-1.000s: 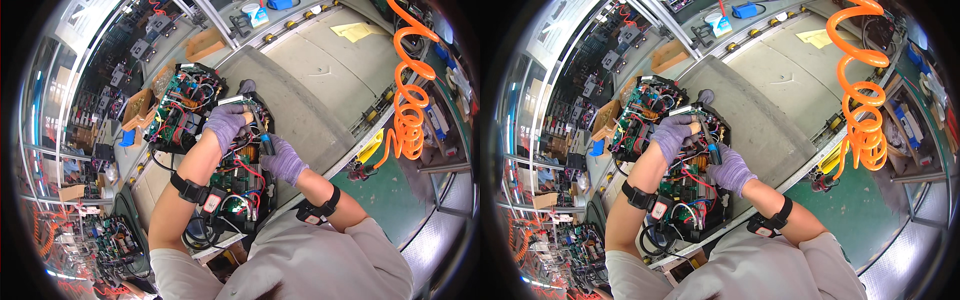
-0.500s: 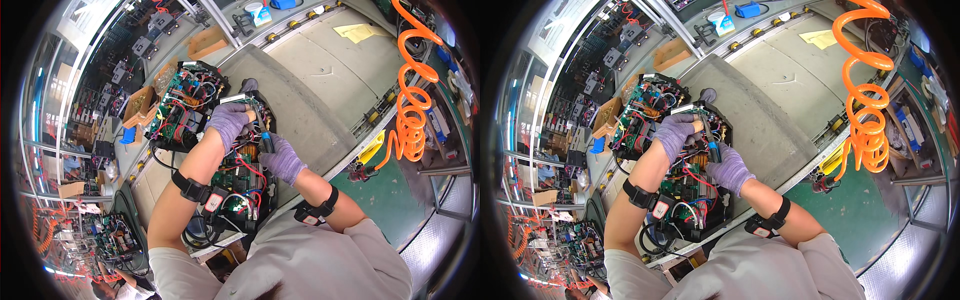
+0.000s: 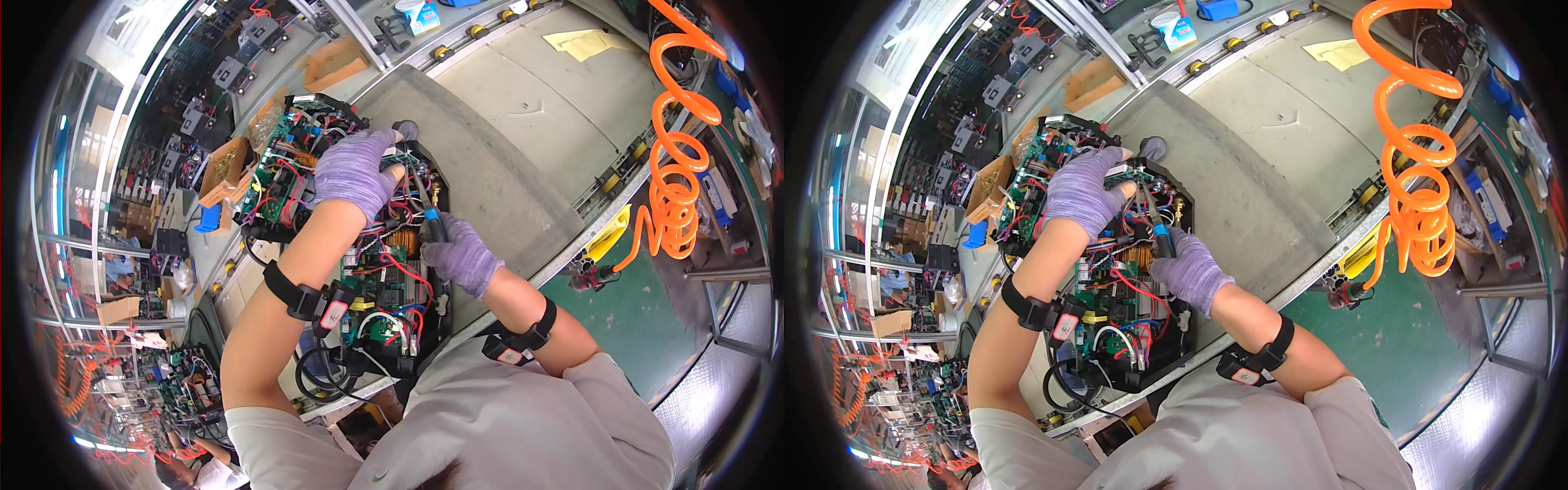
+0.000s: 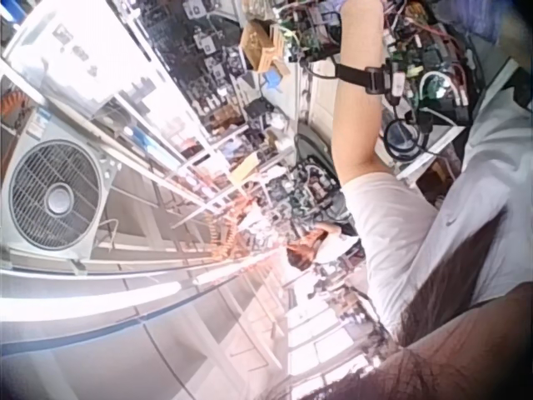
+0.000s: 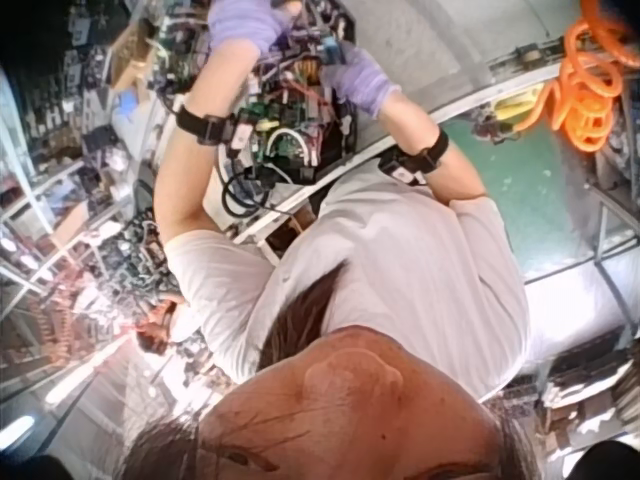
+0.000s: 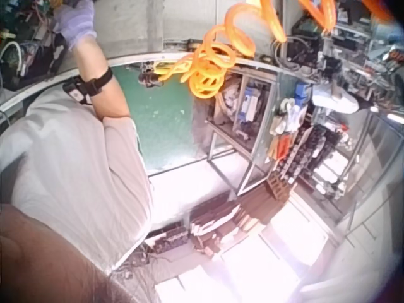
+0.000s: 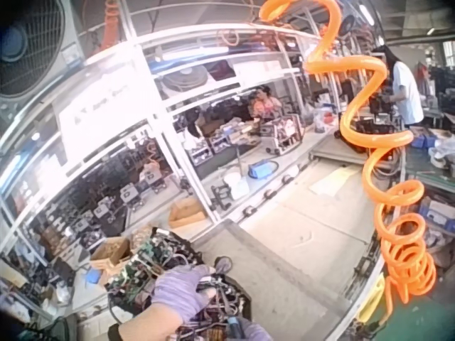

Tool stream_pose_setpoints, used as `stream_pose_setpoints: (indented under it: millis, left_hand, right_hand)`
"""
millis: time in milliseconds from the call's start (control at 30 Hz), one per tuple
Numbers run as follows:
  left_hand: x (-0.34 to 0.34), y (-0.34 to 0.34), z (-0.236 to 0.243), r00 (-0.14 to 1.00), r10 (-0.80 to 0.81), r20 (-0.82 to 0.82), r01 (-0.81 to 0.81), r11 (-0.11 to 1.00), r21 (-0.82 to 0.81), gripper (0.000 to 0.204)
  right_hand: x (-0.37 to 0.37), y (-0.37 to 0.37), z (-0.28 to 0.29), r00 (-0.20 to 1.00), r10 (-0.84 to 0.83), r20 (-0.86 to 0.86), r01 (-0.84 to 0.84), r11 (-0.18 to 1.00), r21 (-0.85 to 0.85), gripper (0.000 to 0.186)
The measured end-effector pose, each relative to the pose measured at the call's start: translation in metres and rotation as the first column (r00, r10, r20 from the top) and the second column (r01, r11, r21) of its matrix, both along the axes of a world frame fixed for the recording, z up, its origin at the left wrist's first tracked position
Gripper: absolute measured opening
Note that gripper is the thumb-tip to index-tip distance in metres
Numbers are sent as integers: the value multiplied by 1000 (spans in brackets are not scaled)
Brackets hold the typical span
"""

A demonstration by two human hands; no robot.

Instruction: Wiring and assembling electronic components inside an inverter chassis on a conveyor belt.

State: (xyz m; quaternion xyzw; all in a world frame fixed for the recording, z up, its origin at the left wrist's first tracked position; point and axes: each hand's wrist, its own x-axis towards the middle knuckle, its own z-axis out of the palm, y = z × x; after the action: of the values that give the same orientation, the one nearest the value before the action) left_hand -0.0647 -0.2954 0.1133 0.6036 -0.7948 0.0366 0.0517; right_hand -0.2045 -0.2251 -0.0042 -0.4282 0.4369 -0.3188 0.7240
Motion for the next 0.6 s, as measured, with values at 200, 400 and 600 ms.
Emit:
stream_pose_setpoints:
  millis: [200, 400, 600]
  left_hand:
    - [11, -6, -4, 991, -135, -8, 135, 991, 1, 45]
    - [14, -8, -8, 979, -201, 35, 203, 978, -50, 44]
    - [18, -10, -17, 964, -250, 94, 261, 956, -130, 46]
  right_hand:
    - [17, 5, -13, 989, -110, 100, 113, 993, -27, 53]
    - [21, 4, -11, 992, -122, 31, 124, 991, -49, 53]
    - [22, 3, 2, 994, -60, -89, 56, 997, -48, 64]
